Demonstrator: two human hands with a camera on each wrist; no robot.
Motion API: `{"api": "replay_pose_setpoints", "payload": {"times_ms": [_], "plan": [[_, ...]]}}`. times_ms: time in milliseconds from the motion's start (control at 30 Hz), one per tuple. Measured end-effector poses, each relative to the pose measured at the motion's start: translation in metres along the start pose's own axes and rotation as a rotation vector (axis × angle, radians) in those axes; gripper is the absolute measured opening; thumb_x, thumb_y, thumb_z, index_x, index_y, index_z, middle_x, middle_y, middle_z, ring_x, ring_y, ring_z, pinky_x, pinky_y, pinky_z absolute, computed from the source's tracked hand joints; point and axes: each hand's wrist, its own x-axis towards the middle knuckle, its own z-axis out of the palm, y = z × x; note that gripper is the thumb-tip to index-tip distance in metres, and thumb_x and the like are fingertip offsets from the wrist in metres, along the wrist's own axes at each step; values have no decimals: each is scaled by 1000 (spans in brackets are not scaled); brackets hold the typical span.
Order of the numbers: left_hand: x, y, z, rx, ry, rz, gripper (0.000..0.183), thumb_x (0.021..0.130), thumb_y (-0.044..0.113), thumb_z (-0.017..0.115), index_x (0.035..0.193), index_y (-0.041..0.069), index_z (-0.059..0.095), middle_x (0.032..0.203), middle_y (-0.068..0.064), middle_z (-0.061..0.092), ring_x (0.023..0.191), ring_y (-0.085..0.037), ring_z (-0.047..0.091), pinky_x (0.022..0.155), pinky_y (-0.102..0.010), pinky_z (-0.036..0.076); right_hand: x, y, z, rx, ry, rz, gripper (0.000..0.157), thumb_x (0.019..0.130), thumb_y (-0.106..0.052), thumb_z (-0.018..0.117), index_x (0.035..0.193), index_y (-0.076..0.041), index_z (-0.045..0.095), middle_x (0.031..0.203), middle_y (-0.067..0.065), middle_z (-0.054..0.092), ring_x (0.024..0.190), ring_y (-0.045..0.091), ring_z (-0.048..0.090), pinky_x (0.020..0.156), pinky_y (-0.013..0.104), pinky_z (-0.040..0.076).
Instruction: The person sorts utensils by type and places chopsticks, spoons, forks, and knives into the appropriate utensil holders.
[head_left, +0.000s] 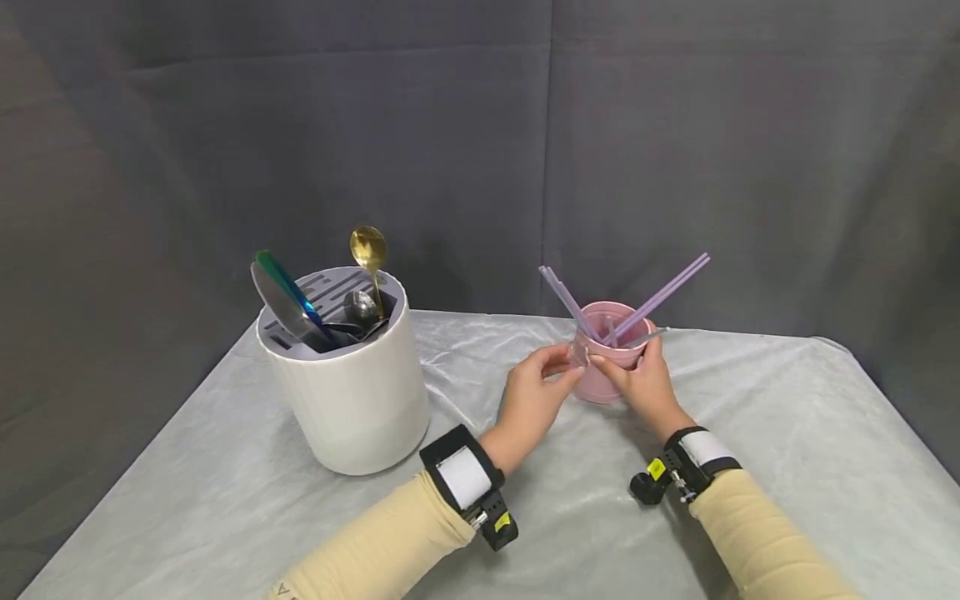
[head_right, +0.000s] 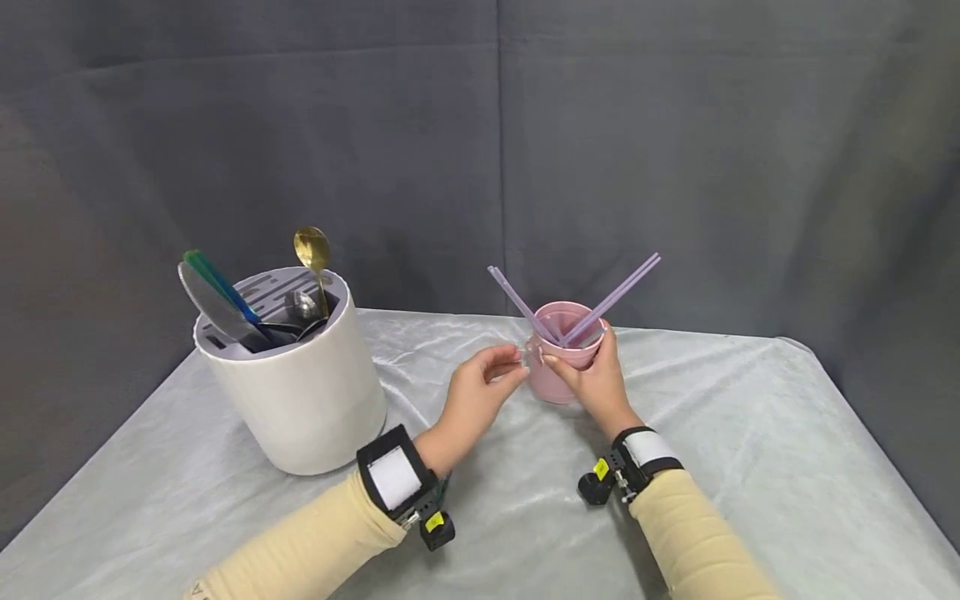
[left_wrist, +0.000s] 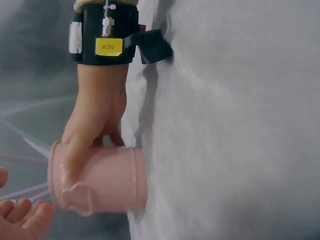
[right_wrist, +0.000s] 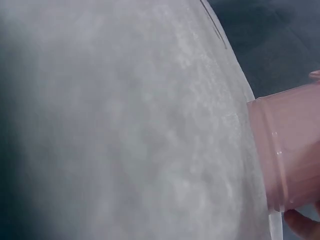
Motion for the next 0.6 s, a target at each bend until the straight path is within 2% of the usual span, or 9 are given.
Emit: {"api": "replay_pose_setpoints", "payload": {"times_ms": [133, 200, 333, 433, 533, 600], "plan": [[-18, 6, -30, -5, -9, -27, 36, 90, 4, 68, 121, -12, 57, 119, -25, 62, 111, -35, 60, 88, -34, 51, 0, -4, -2, 23, -42, 8, 88, 81, -6, 78, 146, 0, 20, 139, 24, 39, 128, 35, 40, 106, 50, 30], [-24, 8, -43, 25, -4, -26, 38, 90, 5, 67, 123, -11, 56, 122, -24, 61, 115, -35, 58, 91, -39, 50, -2, -12, -5, 15, -65, 17, 88, 82, -5, 76, 147, 1, 16, 141, 27, 36, 129, 38, 38, 107, 52, 28], [-37, 6, -66, 67, 13, -33, 42, 91, 8, 67, 128, -8, 54, 128, -22, 58, 121, -34, 53, 97, -46, 45, -6, -21, -12, 1, -107, 76, 102, 86, -11, 73, 152, -2, -5, 151, 30, 20, 138, 43, 25, 111, 56, 21], [-49, 5, -82, 73, 59, -26, 43, 91, 8, 67, 129, -7, 53, 130, -21, 57, 123, -34, 51, 98, -50, 42, -10, -24, -16, -13, -116, 134, 107, 87, -18, 73, 152, -4, -12, 154, 29, 10, 138, 47, 22, 108, 58, 26], [-62, 4, -96, 84, 139, 50, 41, 91, 4, 66, 129, -6, 54, 130, -19, 57, 123, -32, 51, 98, -47, 43, -16, -31, -20, -72, -96, 183, 104, 90, -28, 70, 152, -1, -10, 153, 29, 9, 132, 48, 30, 100, 57, 37], [-71, 4, -106, 98, 207, 166, 40, 89, -2, 66, 127, -7, 54, 129, -19, 57, 121, -28, 51, 96, -41, 44, -19, -35, -22, -93, -82, 210, 101, 92, -32, 67, 151, 1, -8, 153, 29, 10, 130, 47, 31, 98, 55, 38]]}}
